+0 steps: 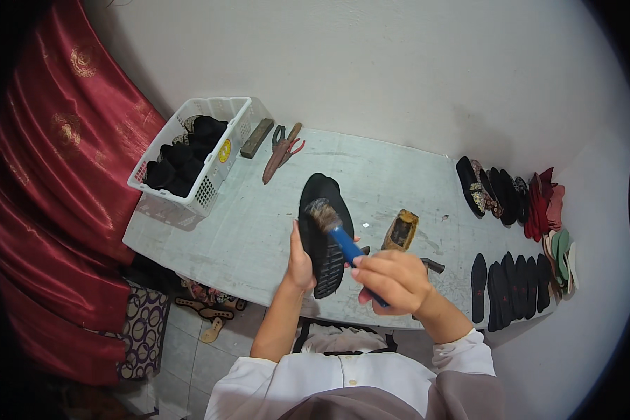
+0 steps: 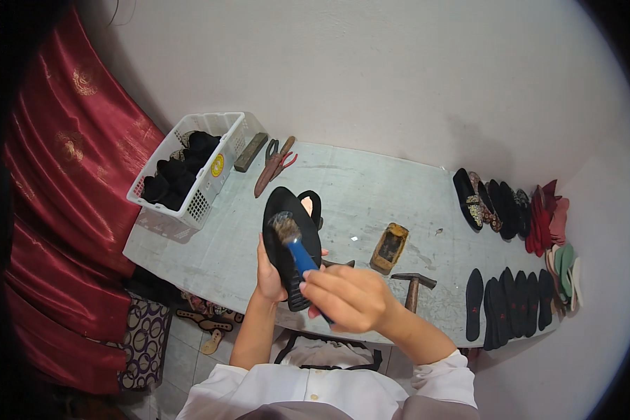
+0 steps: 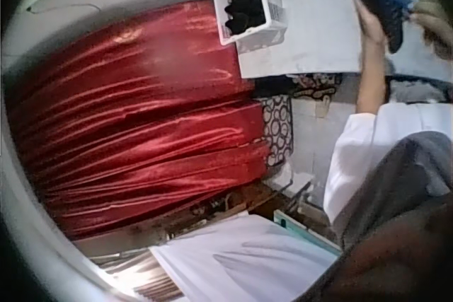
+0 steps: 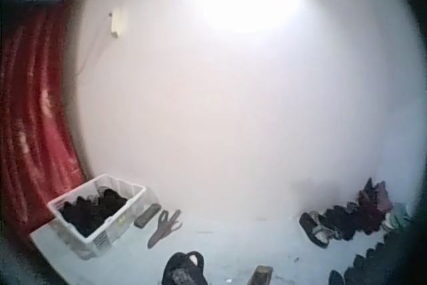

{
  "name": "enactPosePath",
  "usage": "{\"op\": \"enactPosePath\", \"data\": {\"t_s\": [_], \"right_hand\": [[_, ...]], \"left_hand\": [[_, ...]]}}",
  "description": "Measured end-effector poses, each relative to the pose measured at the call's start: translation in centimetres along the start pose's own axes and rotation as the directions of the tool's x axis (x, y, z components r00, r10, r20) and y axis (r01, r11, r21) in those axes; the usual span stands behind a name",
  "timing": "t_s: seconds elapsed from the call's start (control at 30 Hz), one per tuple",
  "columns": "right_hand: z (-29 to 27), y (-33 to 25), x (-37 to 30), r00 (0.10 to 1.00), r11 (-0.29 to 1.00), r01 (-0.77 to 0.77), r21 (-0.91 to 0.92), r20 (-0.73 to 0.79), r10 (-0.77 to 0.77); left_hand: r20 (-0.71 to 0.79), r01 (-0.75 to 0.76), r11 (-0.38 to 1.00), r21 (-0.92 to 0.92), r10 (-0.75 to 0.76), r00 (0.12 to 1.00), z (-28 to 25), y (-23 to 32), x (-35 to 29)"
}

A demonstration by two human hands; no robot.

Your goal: Apply adhesive to a shoe sole using a brush and secure it using a hammer.

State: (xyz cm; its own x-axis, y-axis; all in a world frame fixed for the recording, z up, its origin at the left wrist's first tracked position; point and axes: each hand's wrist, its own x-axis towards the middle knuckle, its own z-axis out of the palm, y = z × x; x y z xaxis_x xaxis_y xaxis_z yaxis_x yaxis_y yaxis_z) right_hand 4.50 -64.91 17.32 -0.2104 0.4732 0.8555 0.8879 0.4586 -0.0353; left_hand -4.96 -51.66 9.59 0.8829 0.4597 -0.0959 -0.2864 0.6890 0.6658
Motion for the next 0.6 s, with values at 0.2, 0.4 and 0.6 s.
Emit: {"op": "enactPosePath", "data": {"t_s": [0.2, 0.4, 0.6], "right_hand": [[0.2, -1.2, -0.5, 0.992, 0.996, 0.031, 0.089, 0.117, -0.042], [-1.0, 0.2, -0.2, 0.999, 0.999, -0.045, -0.002, -0.023, 0.045], [-2.1, 1.4, 0.9, 0.992, 0.996, 0.074, 0.059, 0.096, -0.079]], "left_hand": [[0.195, -0.006, 1.0, -0.009, 0.007, 0.981, -2.3, -0.4, 0.6], [0.002, -0.043, 0.997, -0.061, 0.043, 0.999, 1.7, 0.1, -0.3], [0.1, 0.016, 0.995, -0.095, -0.006, 0.995, 0.6, -0.1, -0.1]]}}
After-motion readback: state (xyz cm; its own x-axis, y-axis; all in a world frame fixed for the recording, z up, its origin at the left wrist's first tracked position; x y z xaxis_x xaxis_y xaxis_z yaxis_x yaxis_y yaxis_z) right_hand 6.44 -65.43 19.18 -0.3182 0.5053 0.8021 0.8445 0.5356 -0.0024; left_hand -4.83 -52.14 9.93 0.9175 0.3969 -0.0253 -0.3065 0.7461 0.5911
